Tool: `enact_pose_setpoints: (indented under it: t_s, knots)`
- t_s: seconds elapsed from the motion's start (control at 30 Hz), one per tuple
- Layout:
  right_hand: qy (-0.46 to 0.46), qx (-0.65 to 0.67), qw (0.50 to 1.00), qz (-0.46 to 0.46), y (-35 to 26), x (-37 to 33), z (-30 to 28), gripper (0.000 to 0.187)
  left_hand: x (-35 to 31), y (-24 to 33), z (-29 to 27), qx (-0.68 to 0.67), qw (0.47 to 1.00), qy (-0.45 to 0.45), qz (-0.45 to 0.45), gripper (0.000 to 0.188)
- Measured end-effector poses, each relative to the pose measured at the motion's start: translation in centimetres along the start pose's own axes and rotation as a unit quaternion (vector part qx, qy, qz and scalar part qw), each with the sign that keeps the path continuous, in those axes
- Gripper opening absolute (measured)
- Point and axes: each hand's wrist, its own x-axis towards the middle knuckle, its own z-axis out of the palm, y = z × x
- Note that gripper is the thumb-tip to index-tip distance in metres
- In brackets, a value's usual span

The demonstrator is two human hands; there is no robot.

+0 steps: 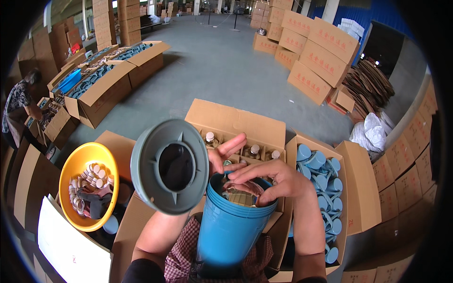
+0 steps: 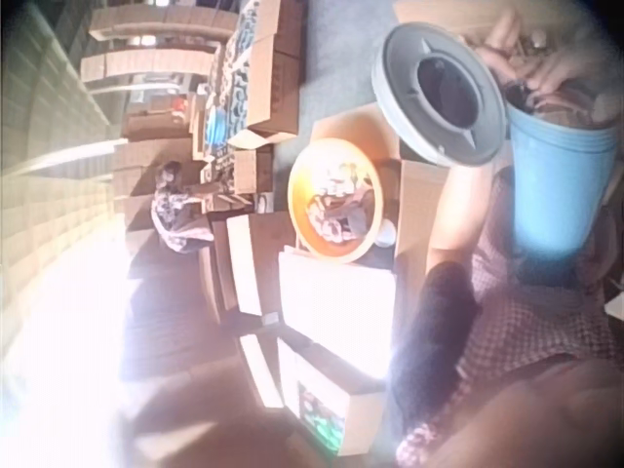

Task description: The person assembles blue plastic thermoses by inserting glass liners, screwing on internal caps, and placing the finished units into cardboard box dividers.

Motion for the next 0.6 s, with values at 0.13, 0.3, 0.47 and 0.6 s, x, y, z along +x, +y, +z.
enact_pose_setpoints:
  t_s: [0.13,0.3,0.47,0.6]
  knots:
    - [0.052,-0.156,0.978,0.128,-4.6,1.1,1.2,0.042,0.3,1.1,-0.3,0.092,0.992,0.019,-0.083,0.036]
    - [0.064,-0.318,0.938,0.126,-5.1,2.6,2.3,0.029,0.5,0.3,-1.4,-0.114,0.976,0.141,-0.119,0.034]
    - [-0.013,-0.238,0.966,0.105,-4.4,1.7,1.2,0.035,1.5,2.3,-1.3,-0.027,0.915,0.396,-0.079,0.038]
    - [-0.019,-0.148,0.988,-0.036,-1.5,0.7,0.5,0.032,1.4,2.9,-2.7,0.059,0.862,0.502,0.019,0.027]
